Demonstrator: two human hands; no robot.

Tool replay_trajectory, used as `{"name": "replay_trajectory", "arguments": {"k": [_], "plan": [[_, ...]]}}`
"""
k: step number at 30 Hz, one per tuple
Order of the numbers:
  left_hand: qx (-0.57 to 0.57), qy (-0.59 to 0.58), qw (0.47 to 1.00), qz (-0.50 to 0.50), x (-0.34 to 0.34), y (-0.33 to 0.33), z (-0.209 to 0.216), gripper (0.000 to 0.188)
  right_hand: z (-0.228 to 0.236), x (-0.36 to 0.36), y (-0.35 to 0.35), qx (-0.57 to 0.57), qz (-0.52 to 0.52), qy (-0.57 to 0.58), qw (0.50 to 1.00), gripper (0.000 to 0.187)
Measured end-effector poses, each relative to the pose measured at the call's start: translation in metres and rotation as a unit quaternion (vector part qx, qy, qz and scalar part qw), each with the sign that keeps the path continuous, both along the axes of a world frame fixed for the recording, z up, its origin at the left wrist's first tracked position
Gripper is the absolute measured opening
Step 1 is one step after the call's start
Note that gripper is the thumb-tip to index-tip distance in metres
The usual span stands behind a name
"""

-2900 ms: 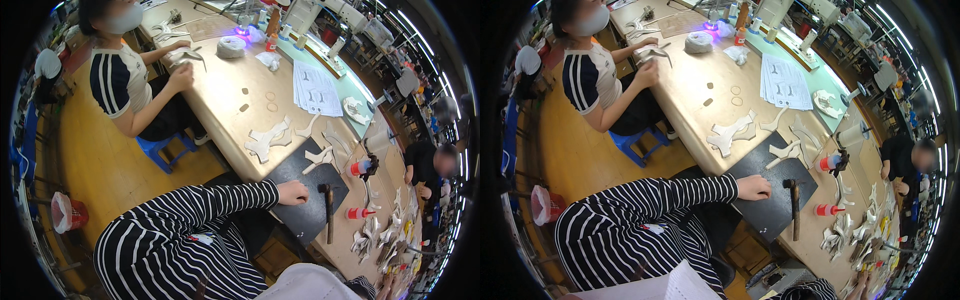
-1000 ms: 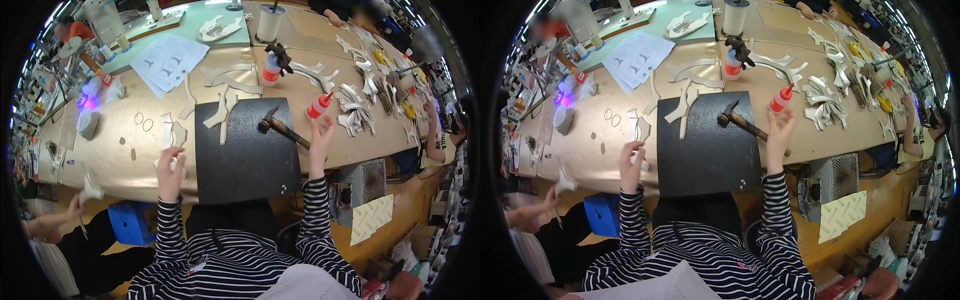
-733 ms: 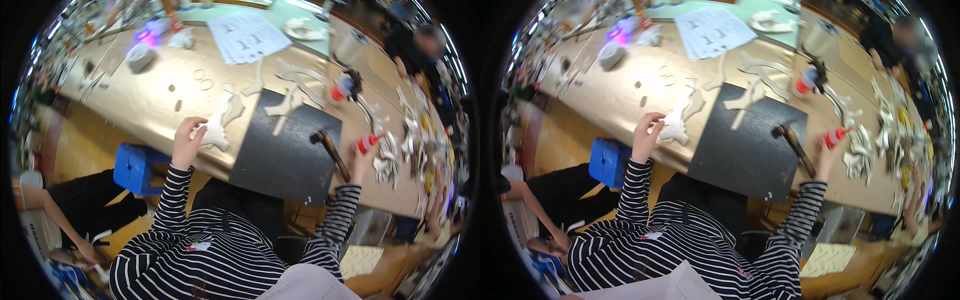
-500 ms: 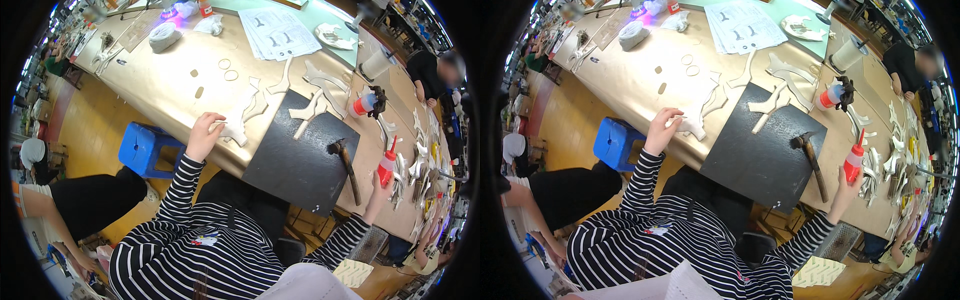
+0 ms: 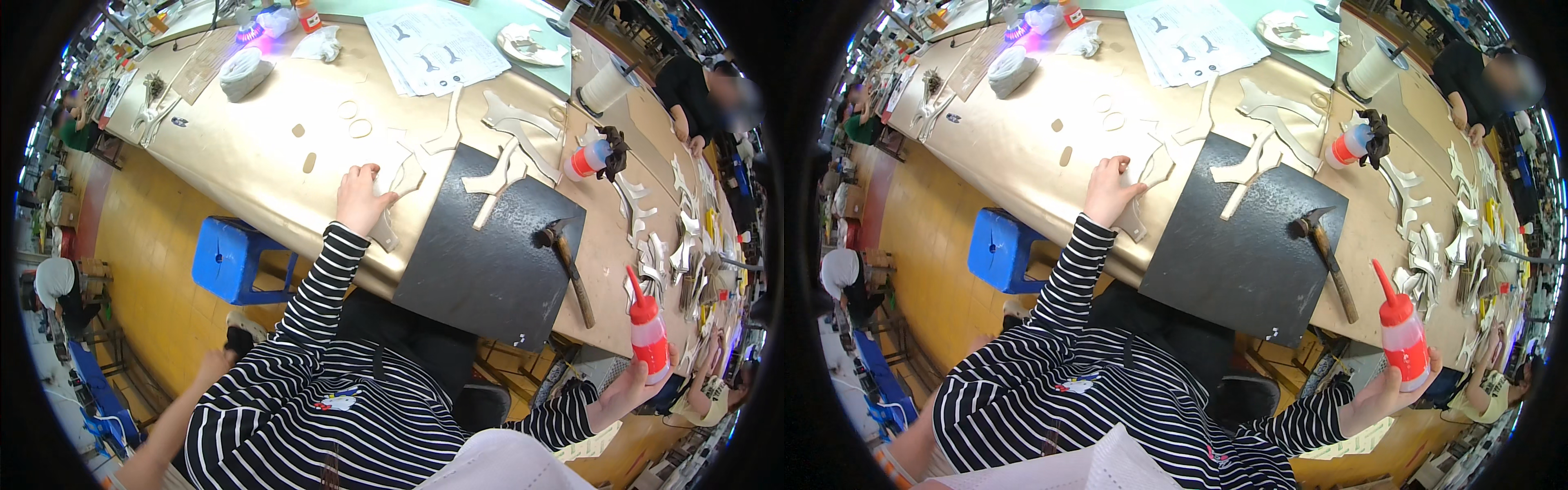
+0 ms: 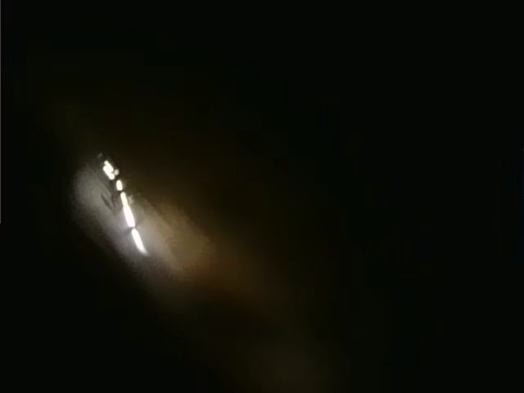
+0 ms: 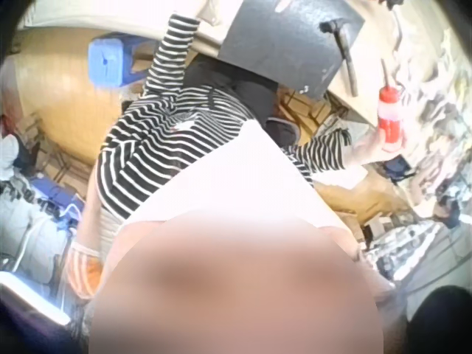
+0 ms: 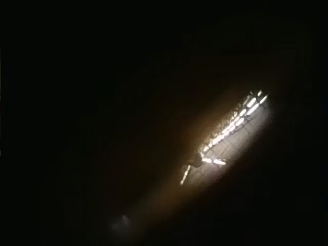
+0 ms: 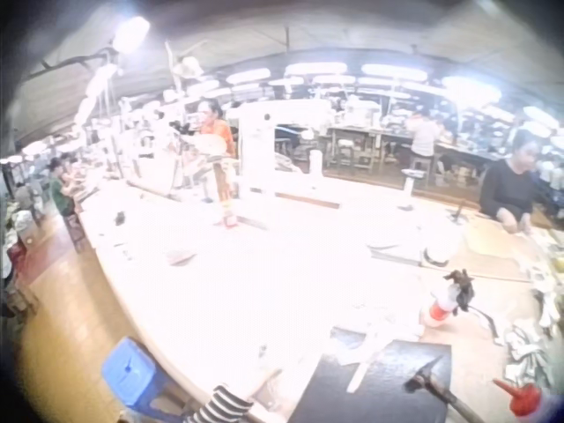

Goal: The person applies glue from a red-capped bottle to the edges of several white plastic or foam parts on a workbench. They handle each part individually, apply glue along edges, and place them back on the table. A hammer and other parts are visible on the work surface.

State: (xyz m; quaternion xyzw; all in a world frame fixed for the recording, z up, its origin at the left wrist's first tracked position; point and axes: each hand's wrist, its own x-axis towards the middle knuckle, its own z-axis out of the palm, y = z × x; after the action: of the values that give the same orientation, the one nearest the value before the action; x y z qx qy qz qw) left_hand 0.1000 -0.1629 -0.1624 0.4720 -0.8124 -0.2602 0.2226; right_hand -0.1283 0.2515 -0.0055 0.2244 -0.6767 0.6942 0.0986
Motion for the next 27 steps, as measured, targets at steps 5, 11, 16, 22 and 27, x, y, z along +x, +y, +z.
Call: {"name": "replay_trajectory", "arguments": {"k": [5, 11, 16, 22, 27], "plan": [[0.029, 0.007, 0.999, -0.026, 0.004, -0.004, 0.007, 0.048, -0.001, 0.006, -0.004, -0.046, -0.03, 0.079, 0.995, 0.074], [0.153, 0.038, 0.986, -0.049, 0.024, -0.016, 0.019, 0.047, -0.004, 0.011, -0.012, -0.219, 0.002, -0.01, 0.976, 0.093], [-0.115, -0.05, 0.99, -0.061, 0.044, -0.037, 0.039, 0.05, -0.017, 0.008, -0.028, -0.318, 0.192, -0.159, 0.915, 0.08], [-0.035, 0.192, 0.972, -0.132, -0.011, -0.01, 0.05, 0.028, -0.044, 0.041, -0.067, -0.306, 0.115, -0.345, 0.88, 0.074], [-0.072, 0.105, 0.991, -0.036, -0.116, -0.026, 0.01, 0.028, -0.046, 0.068, -0.078, -0.18, 0.065, -0.216, 0.957, 0.089]]}}
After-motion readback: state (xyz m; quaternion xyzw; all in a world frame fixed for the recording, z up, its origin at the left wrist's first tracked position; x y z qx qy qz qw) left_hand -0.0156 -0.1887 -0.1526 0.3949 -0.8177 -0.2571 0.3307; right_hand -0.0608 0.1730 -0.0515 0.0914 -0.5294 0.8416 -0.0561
